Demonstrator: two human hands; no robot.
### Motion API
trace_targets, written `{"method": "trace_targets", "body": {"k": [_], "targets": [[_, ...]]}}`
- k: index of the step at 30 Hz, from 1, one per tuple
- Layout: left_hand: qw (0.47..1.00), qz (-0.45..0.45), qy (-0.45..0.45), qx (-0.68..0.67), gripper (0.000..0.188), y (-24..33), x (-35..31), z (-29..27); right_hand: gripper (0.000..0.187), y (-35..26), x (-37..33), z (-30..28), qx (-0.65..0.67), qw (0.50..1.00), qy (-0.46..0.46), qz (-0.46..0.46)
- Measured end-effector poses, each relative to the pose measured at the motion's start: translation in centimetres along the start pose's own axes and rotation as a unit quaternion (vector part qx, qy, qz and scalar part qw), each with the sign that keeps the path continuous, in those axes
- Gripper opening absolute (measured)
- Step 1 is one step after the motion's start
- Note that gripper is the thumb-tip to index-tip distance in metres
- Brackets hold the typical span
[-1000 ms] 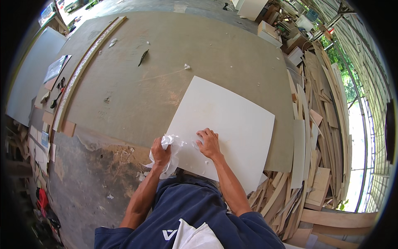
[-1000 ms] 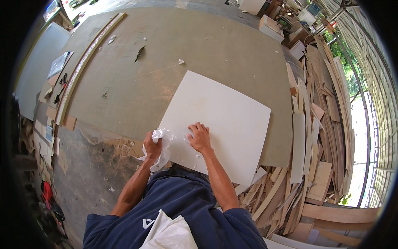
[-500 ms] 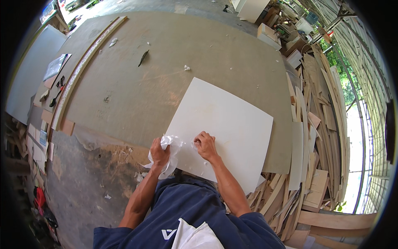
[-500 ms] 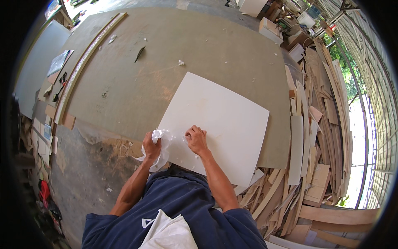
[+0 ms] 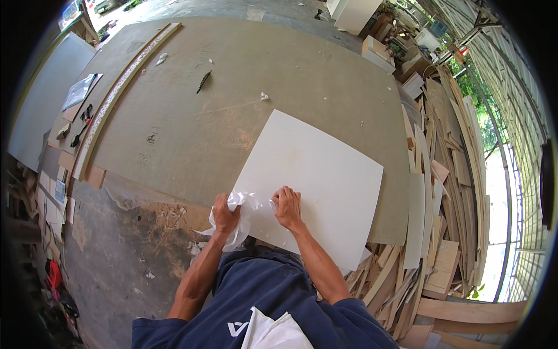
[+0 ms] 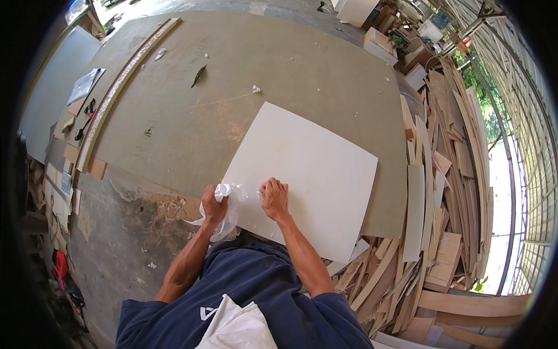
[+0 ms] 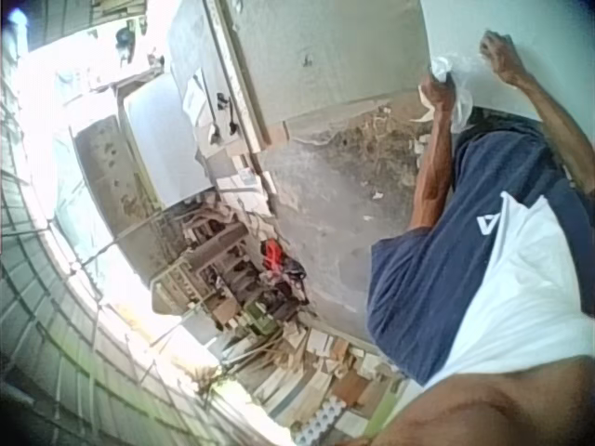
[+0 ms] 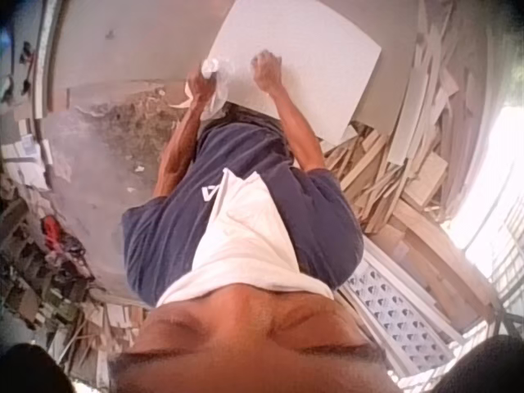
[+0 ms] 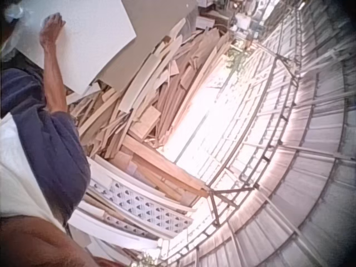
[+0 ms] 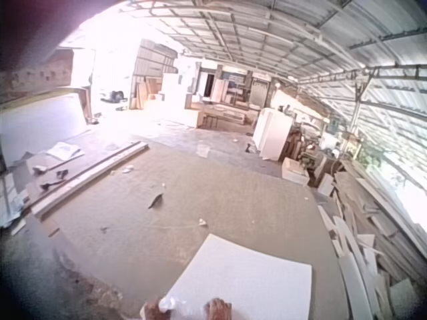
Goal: The person picks up a white rectangular board and peels off a protective plastic film from its surface. They then wipe the board with a white cloth to remove residue and place it on a workbench.
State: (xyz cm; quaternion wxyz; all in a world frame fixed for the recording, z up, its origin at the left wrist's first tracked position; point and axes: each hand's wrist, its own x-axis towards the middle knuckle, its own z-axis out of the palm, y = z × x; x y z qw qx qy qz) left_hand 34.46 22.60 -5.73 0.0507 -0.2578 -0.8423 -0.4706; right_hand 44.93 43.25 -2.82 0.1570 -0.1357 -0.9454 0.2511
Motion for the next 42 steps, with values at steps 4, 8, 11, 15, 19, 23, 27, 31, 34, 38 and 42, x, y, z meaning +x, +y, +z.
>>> {"method": "trace_targets", "body": {"k": [4,8,11,15,19,23,27,31,34,38,42], "targets": [[0.993,0.065,-0.094,-0.019,0.037,1.2,-0.2,-1.3,0.01,-2.3,-2.0,0.9,0.09,0.993,-0.03,0.074],[0.975,0.119,-0.179,-0.049,0.054,3.9,0.4,-2.6,0.014,-4.8,-3.3,2.1,0.339,0.922,-0.105,0.156],[0.962,0.128,-0.226,-0.086,0.052,3.9,0.9,-3.0,0.016,-5.7,-3.3,1.5,0.433,0.882,-0.107,0.154],[0.95,0.111,-0.281,-0.083,0.041,2.0,-0.4,-2.7,0.016,-4.6,-3.0,-0.2,0.543,0.805,-0.135,0.198],[0.98,0.006,-0.161,-0.117,0.03,2.9,-1.9,-2.9,0.013,-1.7,-2.5,-0.4,0.438,0.868,-0.017,0.235],[0.917,-0.204,-0.019,-0.342,0.009,1.7,-2.3,-2.6,0.022,-0.3,-1.3,-0.4,0.222,0.966,0.028,0.13],[0.896,-0.257,0.045,-0.359,0.01,-0.2,-2.1,-2.8,0.027,-0.9,-0.3,-0.3,0.069,0.993,-0.052,0.079],[0.9,-0.258,0.075,-0.343,0.011,-0.6,-2.1,-2.9,0.026,-1.4,-0.2,0.3,0.037,0.996,-0.058,0.065],[0.896,-0.269,0.087,-0.342,0.011,1.2,-1.8,-3.0,0.021,-1.6,-0.3,0.4,0.036,0.996,-0.043,0.064],[0.898,-0.268,0.083,-0.339,0.011,1.2,-1.9,-3.0,0.017,-1.8,-1.0,0.8,0.043,0.997,-0.024,0.058],[0.897,-0.268,0.079,-0.343,0.012,1.3,-1.7,-2.7,0.013,-1.5,-0.8,0.9,0.036,0.998,-0.036,0.042]]}}
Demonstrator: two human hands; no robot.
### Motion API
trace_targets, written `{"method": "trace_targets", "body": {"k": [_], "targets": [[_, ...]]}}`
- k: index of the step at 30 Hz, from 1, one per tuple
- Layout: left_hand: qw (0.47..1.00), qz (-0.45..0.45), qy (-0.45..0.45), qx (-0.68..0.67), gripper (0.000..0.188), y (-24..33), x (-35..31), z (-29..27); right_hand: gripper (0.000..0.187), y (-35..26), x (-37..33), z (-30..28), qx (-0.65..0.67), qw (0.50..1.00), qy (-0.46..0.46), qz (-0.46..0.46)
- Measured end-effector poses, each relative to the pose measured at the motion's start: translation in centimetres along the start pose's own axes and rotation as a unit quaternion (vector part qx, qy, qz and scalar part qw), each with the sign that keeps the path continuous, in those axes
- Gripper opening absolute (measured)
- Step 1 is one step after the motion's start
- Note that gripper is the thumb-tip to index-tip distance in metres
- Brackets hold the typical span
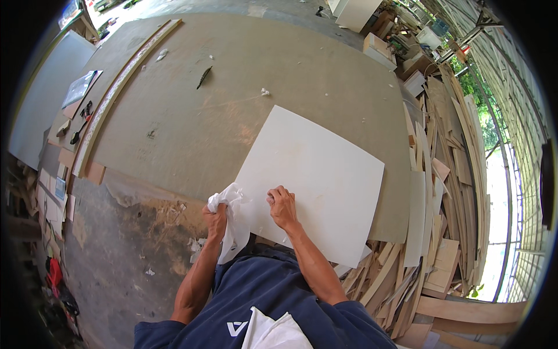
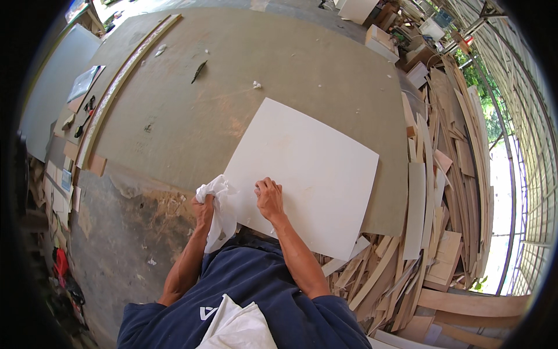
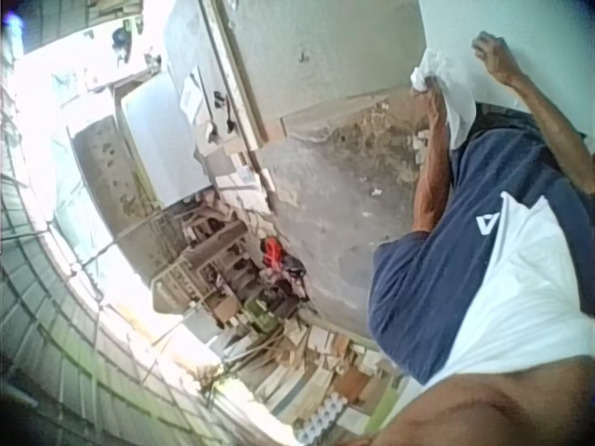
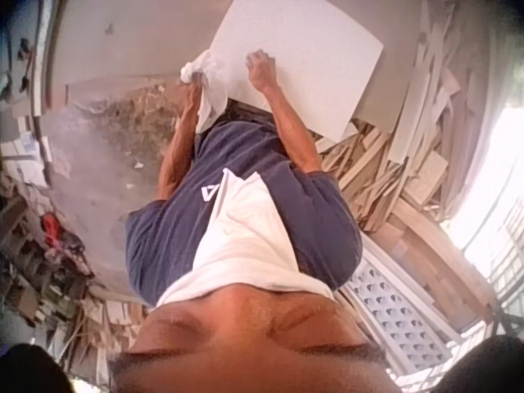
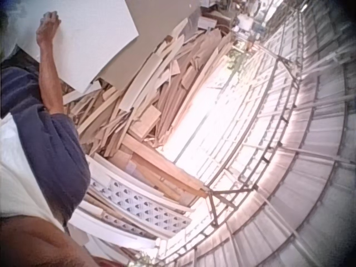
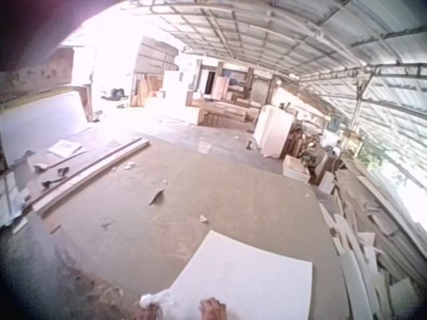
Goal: The person picks up a white rectangular board and peels off a protective plastic film from its surface. They then wipe the board with a white cloth to remove residue and place it on a workbench.
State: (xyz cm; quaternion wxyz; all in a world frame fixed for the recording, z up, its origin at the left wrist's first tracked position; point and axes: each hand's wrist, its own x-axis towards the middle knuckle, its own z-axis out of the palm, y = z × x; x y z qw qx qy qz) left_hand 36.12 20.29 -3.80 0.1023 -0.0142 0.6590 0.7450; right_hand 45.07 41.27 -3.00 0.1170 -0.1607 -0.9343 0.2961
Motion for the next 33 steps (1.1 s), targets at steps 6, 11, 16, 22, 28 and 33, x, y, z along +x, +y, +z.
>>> {"method": "trace_targets", "body": {"k": [6,11,16,22,28,33], "targets": [[1.0,0.003,0.022,-0.016,0.013,-1.7,0.9,-0.5,0.012,1.7,0.2,-0.2,0.241,0.967,0.037,0.071],[1.0,-0.001,0.023,-0.016,0.013,-2.4,1.0,-0.9,0.019,0.9,0.0,-1.1,0.224,0.972,0.066,0.025],[0.999,0.013,0.033,-0.015,0.014,-3.0,1.1,-1.0,0.015,1.2,-0.5,0.0,0.088,0.993,0.078,-0.024],[0.997,0.015,0.04,-0.06,0.014,-3.2,1.8,-1.3,0.01,1.2,-0.4,0.1,0.053,0.996,0.064,-0.037],[0.984,-0.041,0.119,-0.125,0.017,-3.7,3.0,-3.5,0.016,-1.5,-3.8,-2.7,0.076,0.974,-0.08,-0.196],[0.983,-0.044,0.153,-0.093,0.019,-4.1,3.3,-6.0,0.023,-0.8,-7.5,-1.7,0.05,0.951,-0.11,-0.284]]}}
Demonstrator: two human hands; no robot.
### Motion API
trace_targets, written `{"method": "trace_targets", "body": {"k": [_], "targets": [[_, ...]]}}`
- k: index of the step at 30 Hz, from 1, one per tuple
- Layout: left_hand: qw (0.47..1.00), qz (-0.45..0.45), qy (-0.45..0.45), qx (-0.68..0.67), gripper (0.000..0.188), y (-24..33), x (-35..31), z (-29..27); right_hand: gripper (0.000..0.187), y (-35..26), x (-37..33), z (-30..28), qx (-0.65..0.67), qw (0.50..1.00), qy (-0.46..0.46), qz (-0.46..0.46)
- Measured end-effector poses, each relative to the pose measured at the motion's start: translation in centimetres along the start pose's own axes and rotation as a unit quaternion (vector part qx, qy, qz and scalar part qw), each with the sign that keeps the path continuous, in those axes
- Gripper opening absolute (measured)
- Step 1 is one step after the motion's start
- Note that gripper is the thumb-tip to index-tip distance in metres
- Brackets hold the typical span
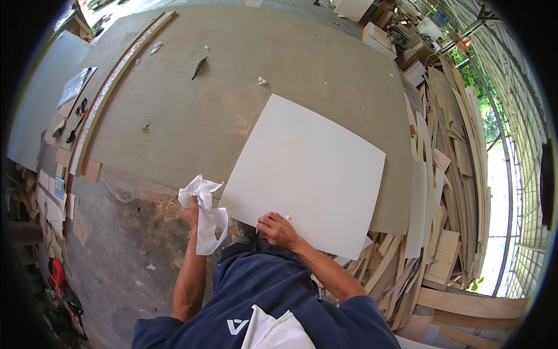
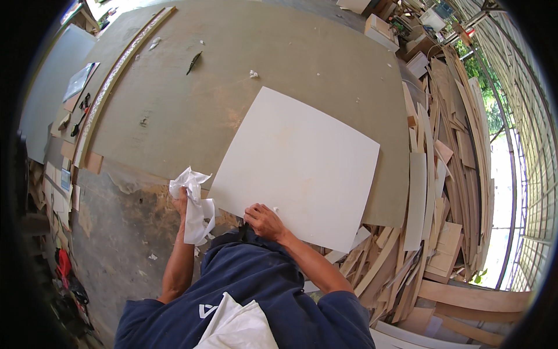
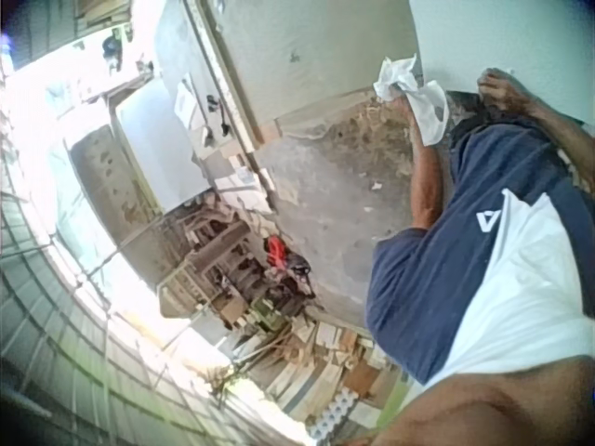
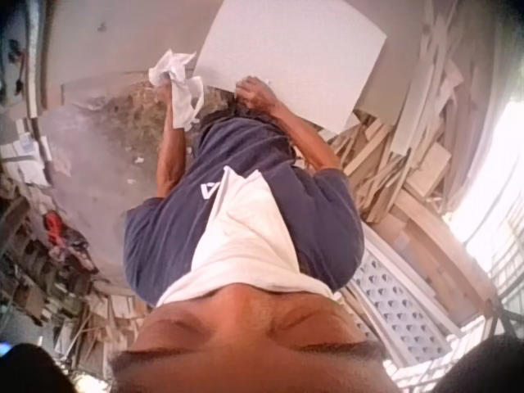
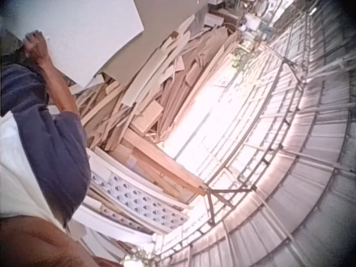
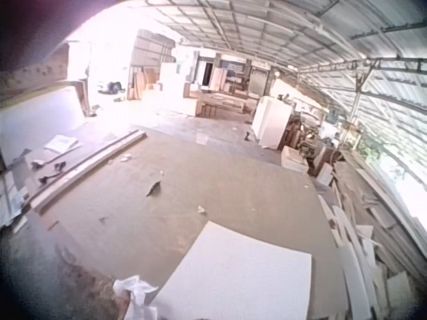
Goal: The person picks up a white rectangular board and peels off a protective plastic film from its surface. They then wipe the board with a white cloth to remove residue and place it on a workbench.
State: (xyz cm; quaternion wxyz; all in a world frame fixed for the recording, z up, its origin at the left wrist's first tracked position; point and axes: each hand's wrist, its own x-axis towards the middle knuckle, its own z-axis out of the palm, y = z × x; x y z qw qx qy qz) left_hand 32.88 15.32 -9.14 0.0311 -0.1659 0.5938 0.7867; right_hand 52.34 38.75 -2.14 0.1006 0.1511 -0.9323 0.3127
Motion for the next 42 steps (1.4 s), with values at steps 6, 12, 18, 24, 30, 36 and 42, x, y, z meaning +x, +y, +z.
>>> {"method": "trace_targets", "body": {"k": [6,12,18,24,30,36,42], "targets": [[0.999,-0.009,0.036,-0.016,0.02,-0.9,-0.6,-2.5,0.011,3.5,-6.4,-4.3,-0.1,0.981,0.108,0.123],[0.998,0.012,0.067,0.002,0.022,0.4,-4.4,-1.7,0.009,6.0,-6.5,-7.3,-0.073,0.943,0.211,0.248],[0.996,0.019,0.084,0.025,0.024,-0.2,-7.0,-0.5,0.019,3.3,-4.5,-5.2,0.001,0.985,0.05,0.162],[0.995,0.018,0.096,0.007,0.02,-1.8,-10.4,-1.0,0.019,2.7,-4.5,-4.4,-0.023,0.979,0.072,0.187],[0.991,0.008,0.133,-0.017,0.017,-3.0,-13.7,-1.7,0.014,2.9,-4.9,-3.7,-0.031,0.983,0.082,0.162],[0.993,-0.007,0.121,-0.002,0.022,-3.1,-14.4,-1.5,0.012,5.1,-5.4,-4.0,0.11,0.977,0.068,0.171],[0.992,0.022,0.126,-0.021,0.02,-2.7,-14.8,-0.4,0.011,3.4,-4.6,-4.3,0.042,0.98,0.137,0.139]]}}
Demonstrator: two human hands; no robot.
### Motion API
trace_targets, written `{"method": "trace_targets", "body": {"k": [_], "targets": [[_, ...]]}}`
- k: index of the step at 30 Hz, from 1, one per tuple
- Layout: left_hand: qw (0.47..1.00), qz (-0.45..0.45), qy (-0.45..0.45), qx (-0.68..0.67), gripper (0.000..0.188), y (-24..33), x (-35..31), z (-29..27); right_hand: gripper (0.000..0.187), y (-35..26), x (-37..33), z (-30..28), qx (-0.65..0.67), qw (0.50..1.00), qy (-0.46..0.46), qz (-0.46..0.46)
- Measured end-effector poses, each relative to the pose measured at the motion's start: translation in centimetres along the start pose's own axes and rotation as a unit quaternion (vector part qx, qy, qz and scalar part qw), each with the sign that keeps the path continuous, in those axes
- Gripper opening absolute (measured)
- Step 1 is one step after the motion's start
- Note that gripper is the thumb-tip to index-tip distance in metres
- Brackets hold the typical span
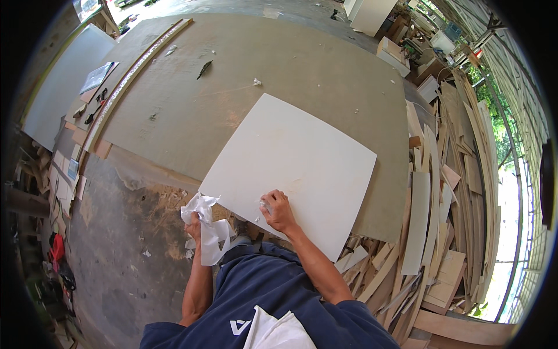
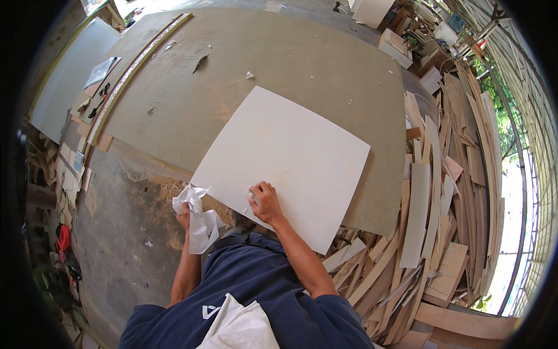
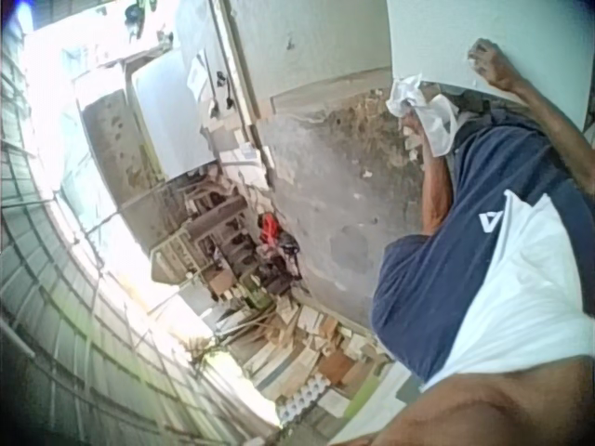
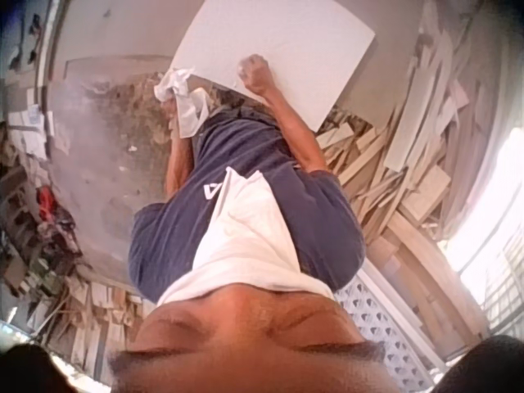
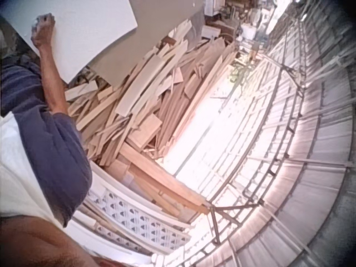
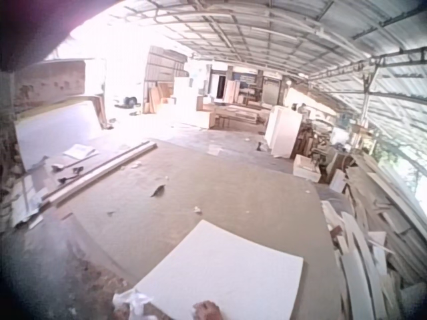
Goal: The person picks up a white rectangular board and peels off a protective plastic film from its surface. They then wipe the board with a white cloth to remove residue and place it on a workbench.
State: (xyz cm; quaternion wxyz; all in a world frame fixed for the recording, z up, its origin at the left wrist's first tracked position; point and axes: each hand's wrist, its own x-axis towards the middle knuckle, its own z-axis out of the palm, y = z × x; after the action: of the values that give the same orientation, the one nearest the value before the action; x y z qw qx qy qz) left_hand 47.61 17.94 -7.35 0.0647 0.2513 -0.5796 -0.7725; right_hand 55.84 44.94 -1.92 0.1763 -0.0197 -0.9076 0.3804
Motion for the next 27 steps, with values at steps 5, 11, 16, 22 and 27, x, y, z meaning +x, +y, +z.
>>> {"method": "trace_targets", "body": {"k": [5,11,16,22,27], "targets": [[1.0,0.012,-0.016,0.016,0.02,-0.4,-0.3,-0.6,0.012,0.8,-0.6,1.8,-0.071,0.996,-0.049,-0.005],[1.0,-0.006,-0.001,0.015,0.021,-0.9,-0.6,-2.2,0.01,-1.4,-2.4,-1.4,0.095,0.943,-0.316,-0.042],[1.0,-0.005,0.0,0.004,0.021,-0.8,-0.9,-2.9,0.01,3.2,-2.1,-4.2,0.23,0.94,-0.122,0.219],[0.998,0.019,-0.04,0.05,0.019,-0.5,-1.8,-2.8,0.006,4.0,-1.7,-3.4,0.112,0.972,0.178,0.108],[0.994,0.029,-0.109,0.011,0.012,1.5,-5.1,2.4,0.011,1.5,-3.6,-1.1,0.324,0.902,0.126,0.258]]}}
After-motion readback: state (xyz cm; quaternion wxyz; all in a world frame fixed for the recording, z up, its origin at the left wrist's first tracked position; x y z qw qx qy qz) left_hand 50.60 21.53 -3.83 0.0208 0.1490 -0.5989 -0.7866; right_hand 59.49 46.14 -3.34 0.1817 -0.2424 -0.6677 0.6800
